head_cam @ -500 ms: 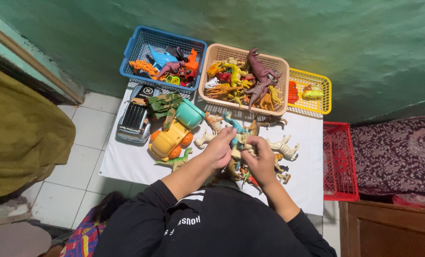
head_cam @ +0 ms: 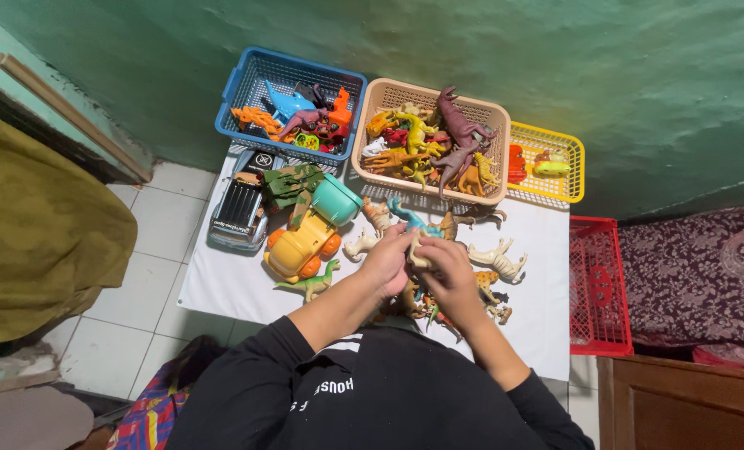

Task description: The person sorts a pile of plastic animal figurines on a table, picking them up one by one and placing them into three colored baskets. The person handles various animal figures and a toy truck, moving them from the table into the baskets.

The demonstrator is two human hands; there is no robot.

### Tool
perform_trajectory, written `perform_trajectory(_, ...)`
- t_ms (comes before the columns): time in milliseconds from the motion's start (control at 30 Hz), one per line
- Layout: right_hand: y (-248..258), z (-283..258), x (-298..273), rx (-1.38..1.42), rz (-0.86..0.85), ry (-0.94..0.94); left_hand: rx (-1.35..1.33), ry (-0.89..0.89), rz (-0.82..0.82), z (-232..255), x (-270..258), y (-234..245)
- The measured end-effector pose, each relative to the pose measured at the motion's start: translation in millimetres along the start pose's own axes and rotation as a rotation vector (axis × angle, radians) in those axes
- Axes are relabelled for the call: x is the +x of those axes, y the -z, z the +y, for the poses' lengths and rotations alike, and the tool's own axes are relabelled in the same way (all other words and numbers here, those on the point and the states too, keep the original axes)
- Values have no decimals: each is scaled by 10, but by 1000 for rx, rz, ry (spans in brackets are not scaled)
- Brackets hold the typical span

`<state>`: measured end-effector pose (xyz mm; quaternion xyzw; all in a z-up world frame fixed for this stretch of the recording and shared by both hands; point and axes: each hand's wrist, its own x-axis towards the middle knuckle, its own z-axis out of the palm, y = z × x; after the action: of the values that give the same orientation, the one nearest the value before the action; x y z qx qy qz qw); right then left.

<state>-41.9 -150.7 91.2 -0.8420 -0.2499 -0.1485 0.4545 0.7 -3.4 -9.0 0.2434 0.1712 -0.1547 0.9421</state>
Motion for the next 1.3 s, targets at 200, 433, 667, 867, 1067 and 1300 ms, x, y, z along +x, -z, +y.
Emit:
perform_trajectory(200,-71,163,51,385,20,-384,78,-24,-117,49,-57,23)
perform_trajectory(433,-171,398,-107,299,-24,-161,-43,-69,-94,187,-74,-47)
perform_trajectory(667,-187,584,-83,872,77,-672,55,-28,-141,94,-82,-25)
perform_trajectory(867,-112,209,-98,736,195,-473,6,-187,-5,284,-152,-177)
perform_trajectory(1067,-195,-53,-14,-167,60,79,96,-142,106,299,-276,-255)
perform_trajectory(1300,-156,123,-5,-232,22,-144,96,-81,-85,223,-175,-125)
